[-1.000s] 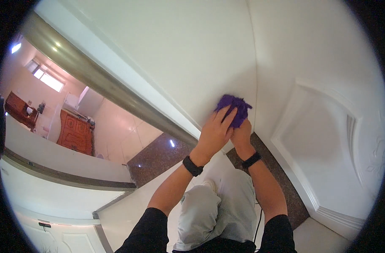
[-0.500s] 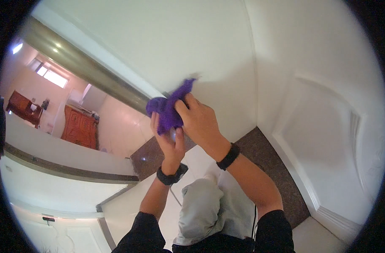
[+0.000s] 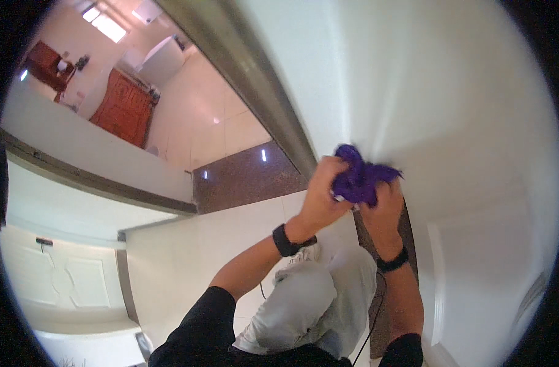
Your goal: The person wipes the top of the toilet tank and the seat lid using a cloth, then wipes a shower pipe and the wall, and finishes by cleaning the edges and handle of a bathroom door and its frame.
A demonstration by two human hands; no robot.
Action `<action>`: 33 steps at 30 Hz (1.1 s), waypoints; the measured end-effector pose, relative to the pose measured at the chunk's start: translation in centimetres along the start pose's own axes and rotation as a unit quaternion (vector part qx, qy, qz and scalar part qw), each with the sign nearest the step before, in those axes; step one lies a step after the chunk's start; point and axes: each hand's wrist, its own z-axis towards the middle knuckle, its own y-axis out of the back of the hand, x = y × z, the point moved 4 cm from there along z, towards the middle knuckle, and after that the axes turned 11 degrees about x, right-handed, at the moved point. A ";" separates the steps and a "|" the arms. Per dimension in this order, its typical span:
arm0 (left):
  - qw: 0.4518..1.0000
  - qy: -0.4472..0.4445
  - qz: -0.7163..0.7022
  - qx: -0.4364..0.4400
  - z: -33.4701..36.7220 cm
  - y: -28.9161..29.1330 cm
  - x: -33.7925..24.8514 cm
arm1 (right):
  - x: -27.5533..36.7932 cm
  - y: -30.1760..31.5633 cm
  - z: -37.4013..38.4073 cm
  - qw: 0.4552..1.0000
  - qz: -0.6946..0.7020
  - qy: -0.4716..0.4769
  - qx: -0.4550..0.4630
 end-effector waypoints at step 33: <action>0.972 0.232 -0.037 -0.018 21.8 35.4 -18.6 | 33.0 10.9 32.7 0.980 0.041 -0.143 0.135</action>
